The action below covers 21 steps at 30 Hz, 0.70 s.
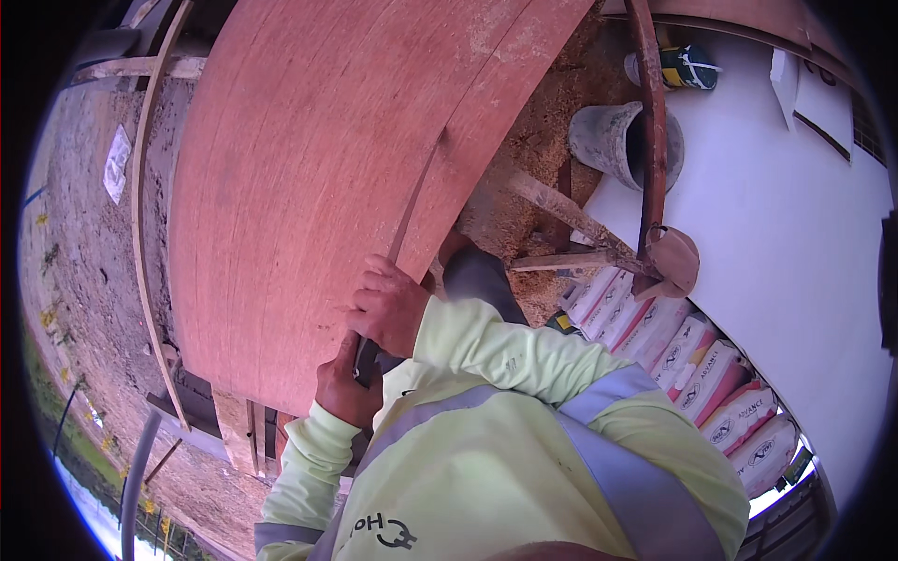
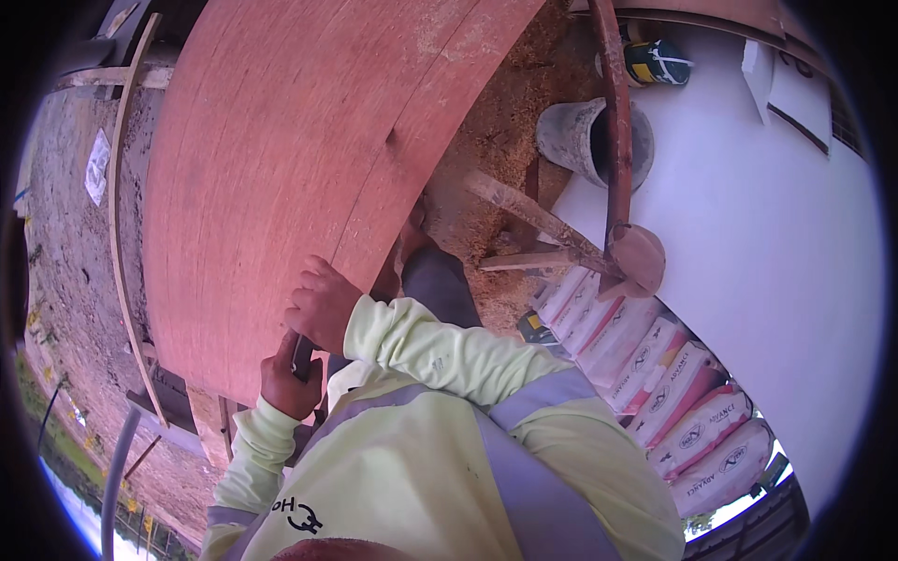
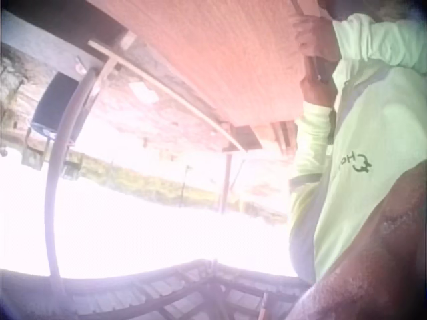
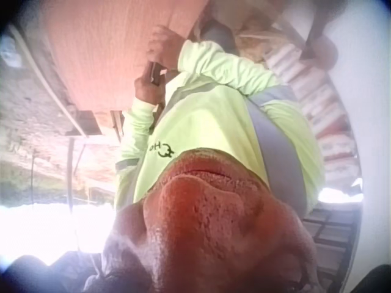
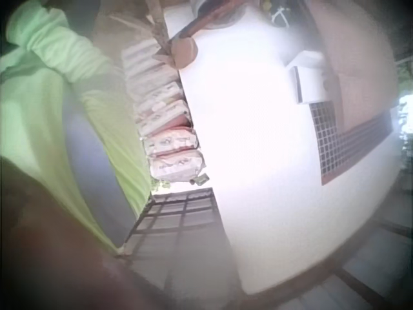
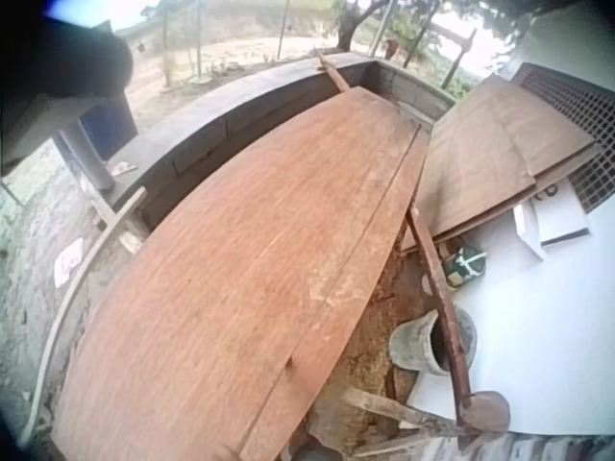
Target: The person saws a line into a sheet of plywood by hand, then pauses to move and stack several other plywood sheets.
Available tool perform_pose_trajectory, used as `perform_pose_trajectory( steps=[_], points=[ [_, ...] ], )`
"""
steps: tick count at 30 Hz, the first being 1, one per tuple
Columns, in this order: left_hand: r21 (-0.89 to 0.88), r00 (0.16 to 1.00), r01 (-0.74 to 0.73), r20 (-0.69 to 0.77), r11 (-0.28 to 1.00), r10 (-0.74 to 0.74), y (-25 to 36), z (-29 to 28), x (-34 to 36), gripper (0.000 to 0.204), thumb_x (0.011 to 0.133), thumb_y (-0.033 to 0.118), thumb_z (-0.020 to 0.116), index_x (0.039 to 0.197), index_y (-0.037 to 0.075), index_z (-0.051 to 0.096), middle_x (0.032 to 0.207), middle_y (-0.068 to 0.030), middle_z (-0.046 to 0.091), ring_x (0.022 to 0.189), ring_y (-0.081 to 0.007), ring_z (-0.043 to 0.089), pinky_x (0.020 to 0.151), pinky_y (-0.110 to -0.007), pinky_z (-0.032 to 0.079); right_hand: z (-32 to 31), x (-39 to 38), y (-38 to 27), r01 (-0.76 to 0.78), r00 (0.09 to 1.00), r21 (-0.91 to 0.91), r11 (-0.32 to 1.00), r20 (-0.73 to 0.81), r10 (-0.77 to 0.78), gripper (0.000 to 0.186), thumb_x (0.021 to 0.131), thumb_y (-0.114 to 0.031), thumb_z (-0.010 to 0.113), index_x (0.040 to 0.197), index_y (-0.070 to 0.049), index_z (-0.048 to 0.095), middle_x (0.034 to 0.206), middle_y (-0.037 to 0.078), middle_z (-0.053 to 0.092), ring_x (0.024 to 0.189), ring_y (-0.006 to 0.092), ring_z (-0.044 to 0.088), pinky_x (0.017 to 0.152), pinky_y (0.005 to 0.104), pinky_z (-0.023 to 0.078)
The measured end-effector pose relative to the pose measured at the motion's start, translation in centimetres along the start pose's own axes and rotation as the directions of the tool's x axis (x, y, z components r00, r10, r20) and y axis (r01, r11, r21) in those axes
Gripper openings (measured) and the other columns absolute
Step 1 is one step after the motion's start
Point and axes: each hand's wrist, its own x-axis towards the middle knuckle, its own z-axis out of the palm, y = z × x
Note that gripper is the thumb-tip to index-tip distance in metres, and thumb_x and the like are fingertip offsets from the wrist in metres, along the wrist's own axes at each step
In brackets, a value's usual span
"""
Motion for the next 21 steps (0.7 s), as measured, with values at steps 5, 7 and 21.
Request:
perform_pose_trajectory(
  steps=[5,7,21],
  points=[
    [-0.108,0.988,-0.142,-0.083,0.984,0.133,3.1,5.6,22.4,0.055,0.081,0.004,0.056,0.135,0.0,0.046,0.085,-0.0302,0.065,0.081,-0.0462,0.064,0.067,-0.047,0.052,-3.3,2.7,20.1,-0.138,0.99,-0.24,0.961,-0.046,0.13,0.029,0.054,-0.031,0.08,0.072,-0.018,0.061,0.076,-0.002,0.062,0.084,0.0242,0.056,0.09,0.0441,0.035],
    [-0.124,0.978,-0.201,-0.085,0.972,0.191,2.1,6.9,25.3,0.056,0.081,0.005,0.056,0.136,0.0,0.045,0.085,-0.03,0.065,0.081,-0.0462,0.064,0.068,-0.047,0.053,-3.5,3.0,23.3,-0.178,0.981,-0.237,0.955,0.035,0.192,0.03,0.054,-0.032,0.08,0.072,-0.018,0.061,0.076,-0.002,0.062,0.085,0.0242,0.056,0.09,0.0435,0.035],
    [-0.029,0.98,-0.155,-0.134,0.988,0.149,1.5,6.2,22.3,0.05,0.076,0.005,0.06,0.126,0.004,0.055,0.093,-0.0256,0.067,0.089,-0.0423,0.066,0.072,-0.043,0.054,-2.0,2.3,20.1,-0.176,0.984,-0.139,0.975,-0.052,0.17,0.029,0.053,-0.031,0.08,0.072,-0.019,0.062,0.078,-0.002,0.062,0.086,0.0267,0.054,0.081,0.0429,0.038]
  ],
)
